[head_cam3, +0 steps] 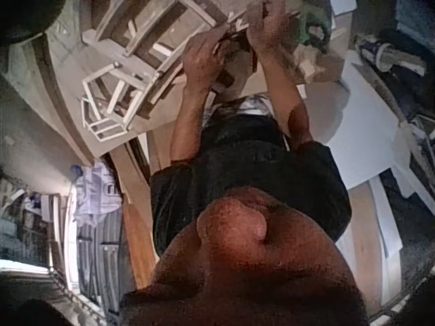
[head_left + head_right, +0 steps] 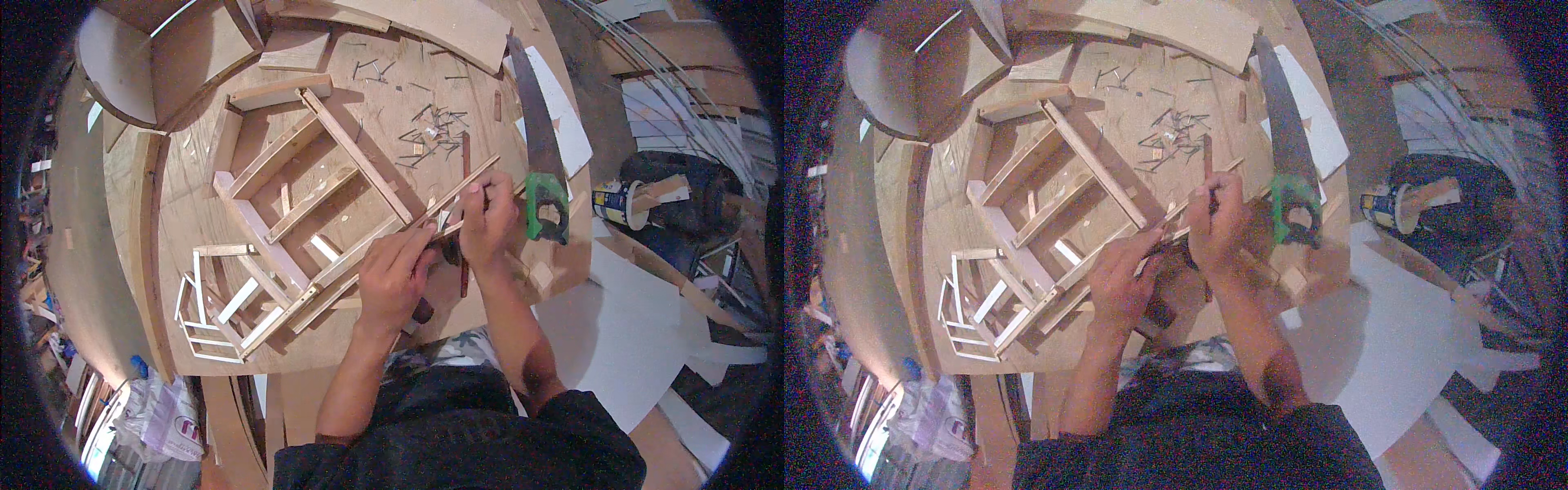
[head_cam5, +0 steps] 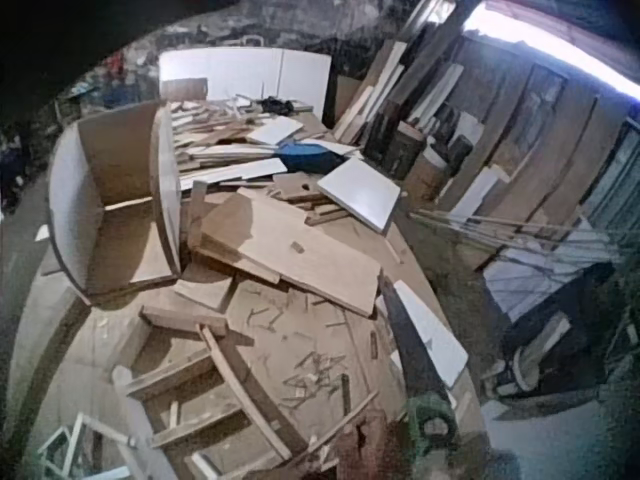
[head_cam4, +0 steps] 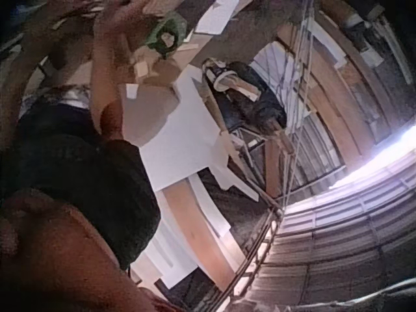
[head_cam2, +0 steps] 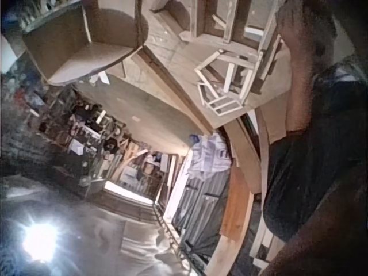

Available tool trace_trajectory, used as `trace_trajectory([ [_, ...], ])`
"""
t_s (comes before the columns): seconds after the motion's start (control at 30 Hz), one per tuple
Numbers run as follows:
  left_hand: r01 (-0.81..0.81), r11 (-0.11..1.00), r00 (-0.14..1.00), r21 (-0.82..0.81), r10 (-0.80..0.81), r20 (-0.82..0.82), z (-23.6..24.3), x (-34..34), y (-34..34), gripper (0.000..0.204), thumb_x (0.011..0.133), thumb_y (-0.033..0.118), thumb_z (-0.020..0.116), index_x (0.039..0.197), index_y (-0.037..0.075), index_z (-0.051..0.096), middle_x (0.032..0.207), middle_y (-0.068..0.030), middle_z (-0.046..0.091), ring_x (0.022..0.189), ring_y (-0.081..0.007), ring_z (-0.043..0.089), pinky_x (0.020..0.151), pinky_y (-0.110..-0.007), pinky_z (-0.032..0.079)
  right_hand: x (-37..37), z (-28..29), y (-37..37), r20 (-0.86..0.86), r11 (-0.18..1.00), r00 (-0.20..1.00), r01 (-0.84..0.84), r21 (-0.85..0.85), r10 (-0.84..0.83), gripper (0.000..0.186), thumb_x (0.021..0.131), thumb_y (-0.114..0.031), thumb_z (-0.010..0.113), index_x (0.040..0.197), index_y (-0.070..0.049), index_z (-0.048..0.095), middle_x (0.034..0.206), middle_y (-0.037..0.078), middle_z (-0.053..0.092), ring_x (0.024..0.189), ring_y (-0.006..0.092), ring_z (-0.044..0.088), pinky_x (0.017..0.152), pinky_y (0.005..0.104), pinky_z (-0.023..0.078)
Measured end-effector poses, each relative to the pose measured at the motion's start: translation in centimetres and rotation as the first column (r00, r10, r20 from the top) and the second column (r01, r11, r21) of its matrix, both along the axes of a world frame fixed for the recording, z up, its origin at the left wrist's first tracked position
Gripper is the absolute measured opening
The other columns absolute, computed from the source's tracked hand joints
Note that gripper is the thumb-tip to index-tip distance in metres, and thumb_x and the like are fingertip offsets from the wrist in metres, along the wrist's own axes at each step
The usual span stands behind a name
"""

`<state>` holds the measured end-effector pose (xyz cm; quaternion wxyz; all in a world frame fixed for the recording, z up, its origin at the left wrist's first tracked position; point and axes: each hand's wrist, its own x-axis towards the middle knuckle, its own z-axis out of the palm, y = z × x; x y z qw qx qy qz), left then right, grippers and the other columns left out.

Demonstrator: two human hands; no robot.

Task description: The person saws a small piece of wood, uses sandpaper on a wood joint, and hammers a nail into a wooden model structure on a workbench.

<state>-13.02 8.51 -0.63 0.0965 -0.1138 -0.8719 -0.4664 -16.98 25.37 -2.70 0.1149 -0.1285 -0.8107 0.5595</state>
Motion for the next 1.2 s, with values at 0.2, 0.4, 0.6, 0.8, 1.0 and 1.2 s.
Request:
trace_trajectory([
  [0.2,-0.045,0.999,0.995,-0.012,0.046,0.088,-0.5,0.9,-2.7,0.036,0.074,0.008,0.089,0.109,0.013,0.081,0.106,-0.0050,0.075,0.094,-0.0265,0.071,0.085,-0.040,0.057,-1.8,-1.7,2.4,-0.140,0.971,0.982,0.150,0.187,-0.125,0.011,0.107,-0.013,0.053,0.105,-0.002,0.050,0.067,0.004,0.056,0.051,0.0104,0.056,0.049,0.0300,0.045],
  [0.4,-0.071,0.991,0.997,-0.113,0.069,-0.023,-1.9,0.1,-4.4,0.024,0.076,0.011,0.089,0.099,0.012,0.082,0.089,-0.0041,0.071,0.090,-0.0251,0.067,0.084,-0.040,0.052,-4.5,-1.6,5.4,-0.154,0.878,0.974,0.216,0.428,-0.165,0.014,0.105,-0.014,0.057,0.109,-0.001,0.053,0.068,0.005,0.057,0.055,0.0100,0.055,0.052,0.0308,0.046],
  [0.6,-0.152,0.984,0.988,-0.096,0.155,0.021,-2.2,-0.3,-2.1,0.022,0.075,0.008,0.088,0.095,0.012,0.080,0.092,-0.0040,0.071,0.096,-0.0256,0.067,0.103,-0.046,0.048,-6.0,-2.7,6.0,-0.121,0.942,0.967,0.246,0.227,-0.224,0.020,0.106,-0.018,0.057,0.113,-0.001,0.050,0.073,0.005,0.059,0.055,0.0095,0.052,0.052,0.0299,0.045],
  [0.8,-0.273,0.957,0.961,-0.097,0.276,0.019,-3.0,-0.7,-0.6,0.020,0.075,0.009,0.087,0.093,0.012,0.079,0.094,-0.0042,0.072,0.097,-0.0249,0.068,0.112,-0.049,0.046,-8.1,-3.4,5.8,-0.254,0.991,0.961,0.123,0.051,-0.107,0.019,0.109,-0.019,0.053,0.112,-0.002,0.045,0.069,0.006,0.060,0.051,0.0118,0.057,0.050,0.0296,0.046],
  [1.0,-0.294,0.948,0.954,-0.123,0.299,0.023,-3.7,-0.7,-0.6,0.021,0.074,0.010,0.087,0.093,0.013,0.079,0.092,-0.0031,0.072,0.095,-0.0240,0.069,0.111,-0.049,0.047,-9.1,-5.0,6.6,-0.171,0.954,0.985,0.056,0.296,-0.004,0.020,0.109,-0.020,0.053,0.111,-0.002,0.046,0.065,0.004,0.057,0.052,0.0120,0.058,0.050,0.0299,0.046],
  [1.2,-0.281,0.958,0.959,-0.062,0.279,-0.040,-3.9,-0.5,-0.5,0.026,0.072,0.011,0.086,0.097,0.014,0.081,0.092,-0.0018,0.072,0.093,-0.0234,0.069,0.111,-0.050,0.047,-8.5,-5.9,7.0,-0.200,0.965,0.978,0.107,0.240,-0.058,0.017,0.108,-0.018,0.056,0.110,-0.003,0.049,0.069,0.003,0.059,0.055,0.0093,0.055,0.049,0.0284,0.046],
])
